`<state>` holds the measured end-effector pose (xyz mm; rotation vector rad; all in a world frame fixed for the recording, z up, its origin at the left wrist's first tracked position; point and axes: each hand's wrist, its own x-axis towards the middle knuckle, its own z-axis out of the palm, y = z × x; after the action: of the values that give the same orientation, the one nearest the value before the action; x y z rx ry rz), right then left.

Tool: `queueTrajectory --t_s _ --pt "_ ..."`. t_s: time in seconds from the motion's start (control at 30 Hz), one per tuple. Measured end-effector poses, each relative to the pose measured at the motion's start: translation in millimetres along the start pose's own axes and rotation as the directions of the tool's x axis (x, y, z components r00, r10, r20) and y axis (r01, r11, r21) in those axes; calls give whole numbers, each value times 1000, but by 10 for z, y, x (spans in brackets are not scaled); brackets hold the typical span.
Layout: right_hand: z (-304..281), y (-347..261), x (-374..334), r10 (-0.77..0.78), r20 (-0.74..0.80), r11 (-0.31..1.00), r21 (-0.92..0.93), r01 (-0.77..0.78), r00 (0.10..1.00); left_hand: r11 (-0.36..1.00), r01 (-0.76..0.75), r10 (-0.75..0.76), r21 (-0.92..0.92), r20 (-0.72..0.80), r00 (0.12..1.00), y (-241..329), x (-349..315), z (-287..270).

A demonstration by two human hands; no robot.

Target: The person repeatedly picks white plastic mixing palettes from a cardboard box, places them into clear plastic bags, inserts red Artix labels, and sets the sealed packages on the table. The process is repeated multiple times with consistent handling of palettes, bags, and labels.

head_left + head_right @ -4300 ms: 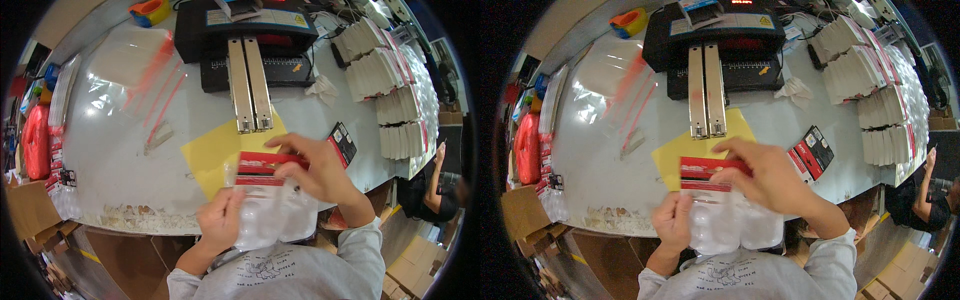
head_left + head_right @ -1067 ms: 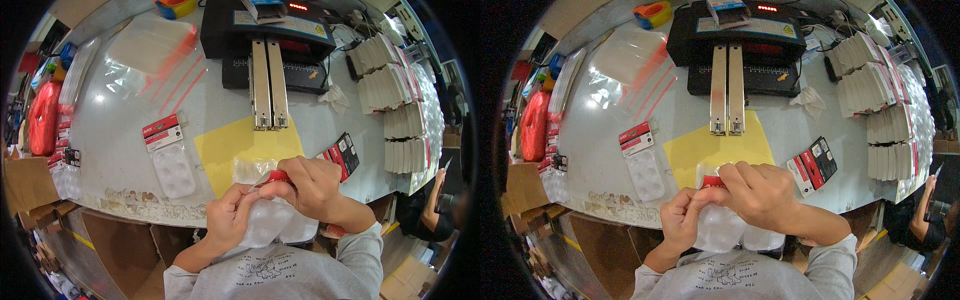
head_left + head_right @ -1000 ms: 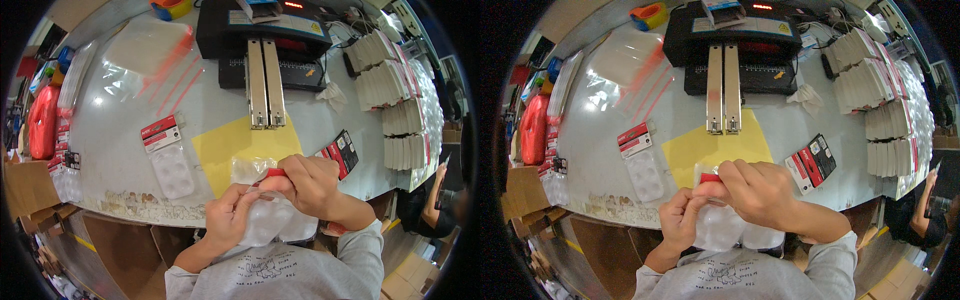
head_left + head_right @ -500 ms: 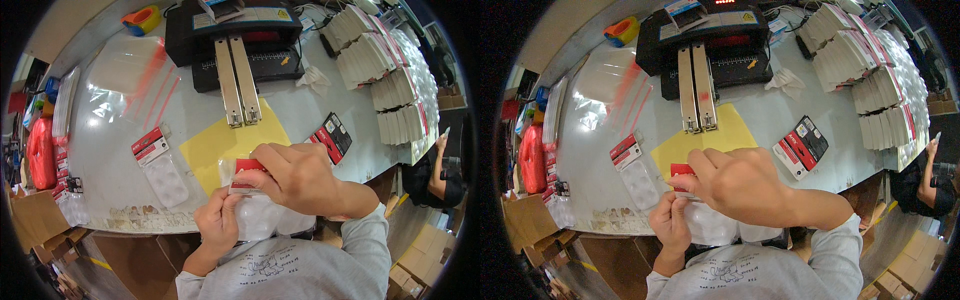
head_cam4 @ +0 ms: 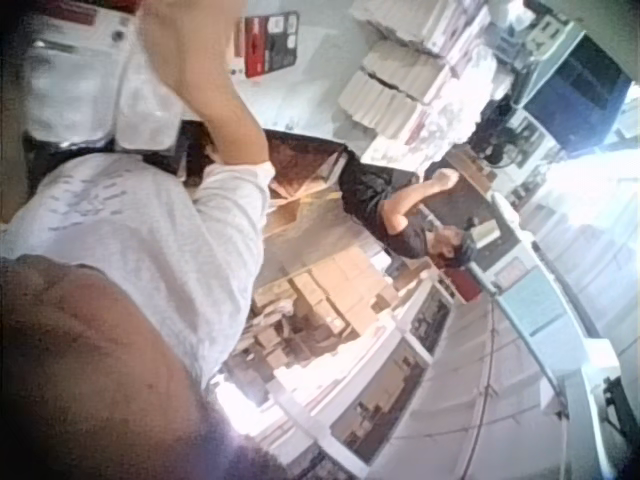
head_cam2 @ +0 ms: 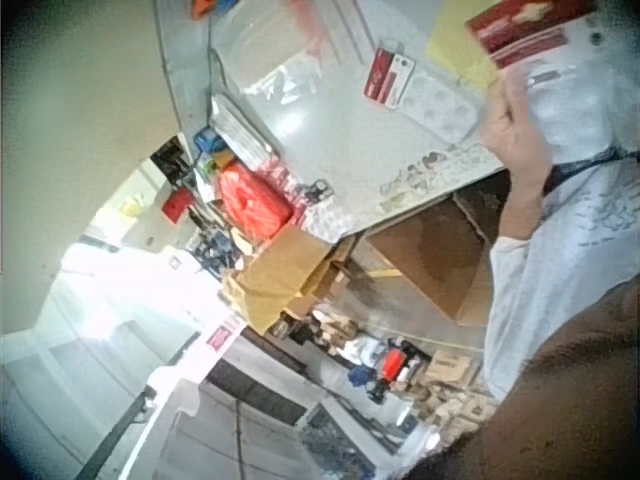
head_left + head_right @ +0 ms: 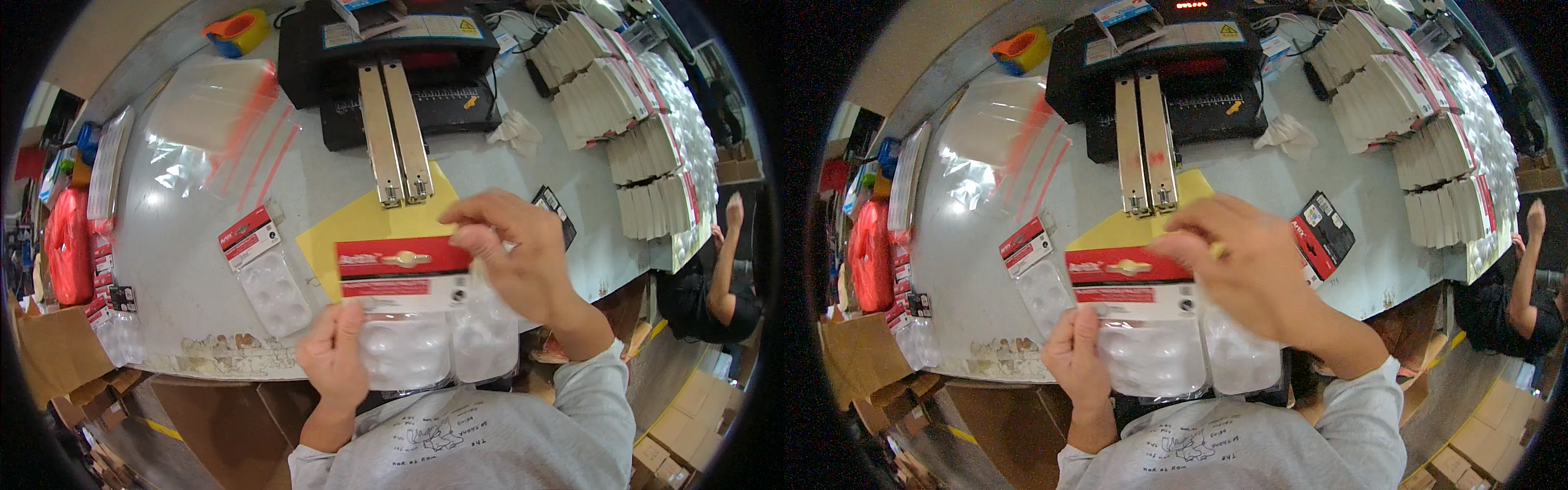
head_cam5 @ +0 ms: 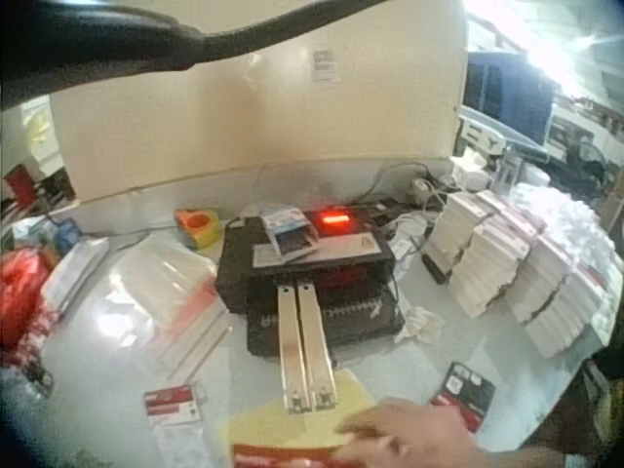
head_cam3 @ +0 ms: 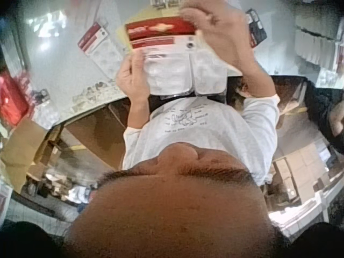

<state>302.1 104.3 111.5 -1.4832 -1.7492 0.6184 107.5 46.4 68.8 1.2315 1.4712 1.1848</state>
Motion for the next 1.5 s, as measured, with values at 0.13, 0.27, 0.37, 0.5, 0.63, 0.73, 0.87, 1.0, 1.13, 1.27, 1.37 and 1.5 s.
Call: queueTrajectory --t_s 0.13,0.27,0.37,0.5,0.63,0.73,0.87,1.0,1.13,1.27,1.37,1.5 --pt "-79 108 -221 406 670 733 168 -660 621 993 48 -56 -111 -63 996 -72 32 -18" --pt "18 235 -419 338 586 640 431 -636 737 996 72 -73 -47 -27 997 -112 17 18" --pt "62 273 -486 366 583 612 437 -659 726 997 50 -52 -54 -37 998 -143 14 51" --pt "46 259 -506 389 563 671 369 -644 729 988 79 -79 -133 7 997 -191 37 52" --pt "34 242 -505 438 498 631 422 -651 748 992 92 -91 -83 16 996 -214 45 31" --pt "40 228 -506 517 474 508 500 -701 713 992 94 -96 -79 -17 995 -214 41 41" --pt "53 197 -508 392 474 629 487 -606 788 997 71 -71 -35 -13 997 -193 40 75" --pt "62 182 -519 377 428 703 444 -555 821 998 39 -37 42 -60 998 -176 35 96" --pt "82 185 -539 327 383 791 390 -472 864 999 37 -34 28 -89 995 -183 31 118" --pt "101 185 -543 252 333 846 380 -374 909 999 31 -29 25 -86 996 -204 40 136" --pt "92 160 -536 251 320 857 365 -364 913 999 28 -26 22 -70 997 -206 37 134" --pt "72 110 -536 187 319 913 292 -284 929 997 -17 21 80 -53 998 -217 33 117"
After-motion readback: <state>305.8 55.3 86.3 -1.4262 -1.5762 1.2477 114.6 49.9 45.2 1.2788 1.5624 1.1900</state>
